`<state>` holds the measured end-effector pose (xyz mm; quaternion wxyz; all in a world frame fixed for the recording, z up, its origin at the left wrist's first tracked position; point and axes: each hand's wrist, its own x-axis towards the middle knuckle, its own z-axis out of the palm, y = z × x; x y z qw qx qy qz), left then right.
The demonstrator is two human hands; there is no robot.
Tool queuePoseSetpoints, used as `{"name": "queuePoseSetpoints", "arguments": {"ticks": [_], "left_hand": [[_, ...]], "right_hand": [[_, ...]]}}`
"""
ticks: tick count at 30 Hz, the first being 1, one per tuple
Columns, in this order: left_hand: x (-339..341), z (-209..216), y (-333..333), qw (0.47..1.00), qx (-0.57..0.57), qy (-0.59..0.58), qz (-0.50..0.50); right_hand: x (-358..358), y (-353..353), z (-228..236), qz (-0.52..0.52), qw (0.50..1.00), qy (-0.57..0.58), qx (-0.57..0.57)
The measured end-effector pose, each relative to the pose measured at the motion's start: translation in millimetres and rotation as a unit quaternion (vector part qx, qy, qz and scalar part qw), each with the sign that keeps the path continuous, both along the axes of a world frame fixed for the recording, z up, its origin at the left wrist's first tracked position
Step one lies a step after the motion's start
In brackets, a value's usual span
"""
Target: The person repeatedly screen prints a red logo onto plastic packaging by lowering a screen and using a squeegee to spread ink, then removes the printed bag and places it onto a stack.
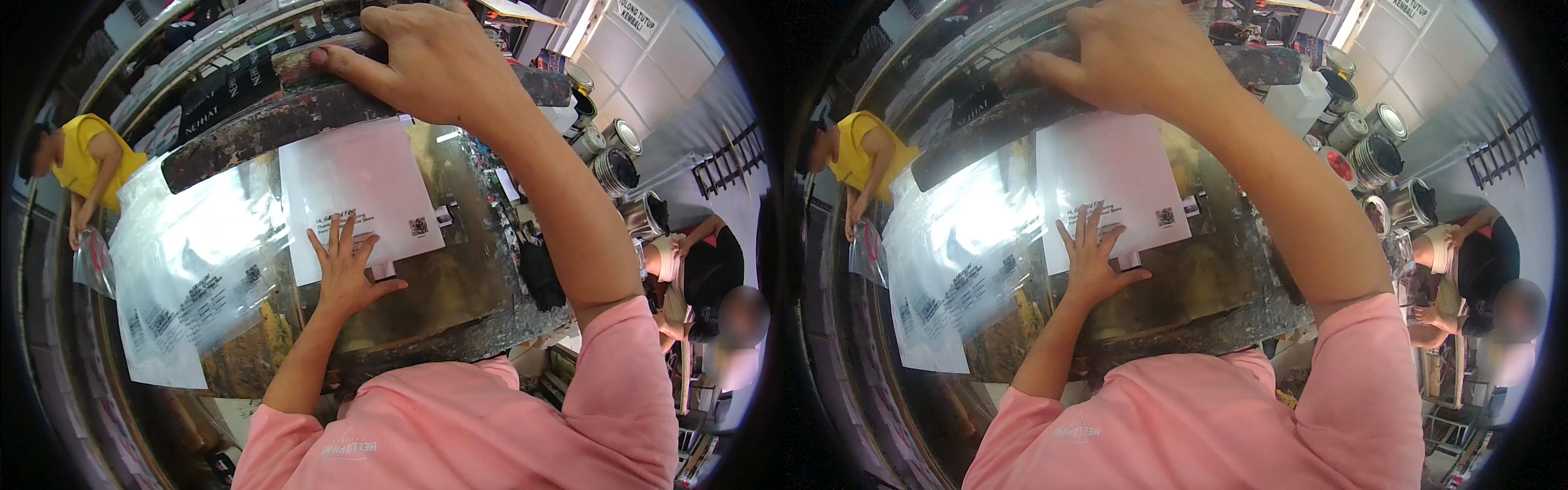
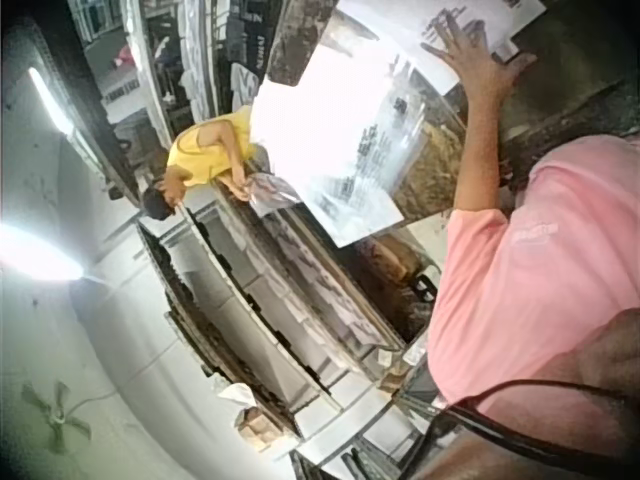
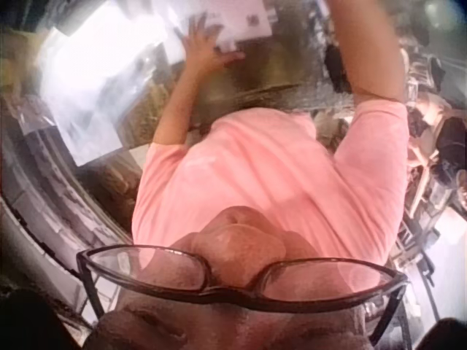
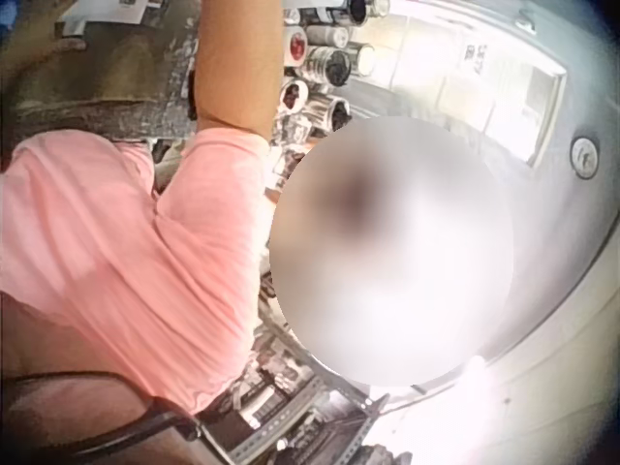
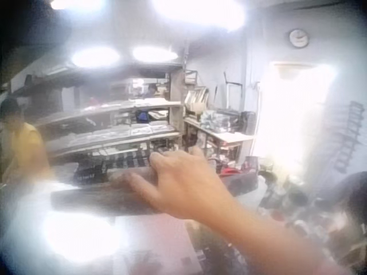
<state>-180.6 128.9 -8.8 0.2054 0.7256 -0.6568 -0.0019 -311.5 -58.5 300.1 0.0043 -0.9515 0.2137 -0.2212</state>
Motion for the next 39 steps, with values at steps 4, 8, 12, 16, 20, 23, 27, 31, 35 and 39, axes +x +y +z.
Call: {"name": "queuePoseSetpoints", "arguments": {"ticks": [4, 8, 12, 16, 20, 23, 27, 31, 35, 39], "left_hand": [[-4, -8, -1, 1.000, -0.020, 0.002, -0.020], [-1, 3, 8, 0.996, -0.055, 0.069, -0.009], [63, 30, 35, 0.837, -0.286, 0.452, 0.118], [62, 103, 60, 0.757, -0.229, 0.596, 0.137], [52, 29, 90, 0.916, -0.090, 0.291, 0.260], [49, -9, 102, 0.961, -0.038, 0.062, 0.267], [48, -19, 107, 0.956, -0.015, 0.093, 0.277], [50, -12, 110, 0.957, 0.035, 0.076, 0.279], [53, -20, 112, 0.963, -0.030, 0.097, 0.248], [43, -38, 122, 0.934, -0.122, 0.211, 0.261]], "right_hand": [[-3, 0, 0, -0.001, 1.000, 0.013, 0.013], [6, -2, -6, -0.020, 1.000, 0.009, -0.001], [9, -2, -35, -0.023, 0.999, -0.006, -0.048], [-3, -17, -98, 0.004, 0.975, 0.200, 0.099], [-21, 5, -205, 0.036, 0.972, 0.213, 0.094], [-35, 31, -256, 0.028, 0.988, 0.144, 0.042], [-13, 29, -266, 0.007, 0.985, 0.168, 0.027], [57, -66, -294, 0.010, 0.999, 0.043, -0.013], [133, -188, -297, 0.018, 0.997, 0.038, -0.060], [190, -227, -244, 0.038, 0.979, 0.197, 0.047]]}}
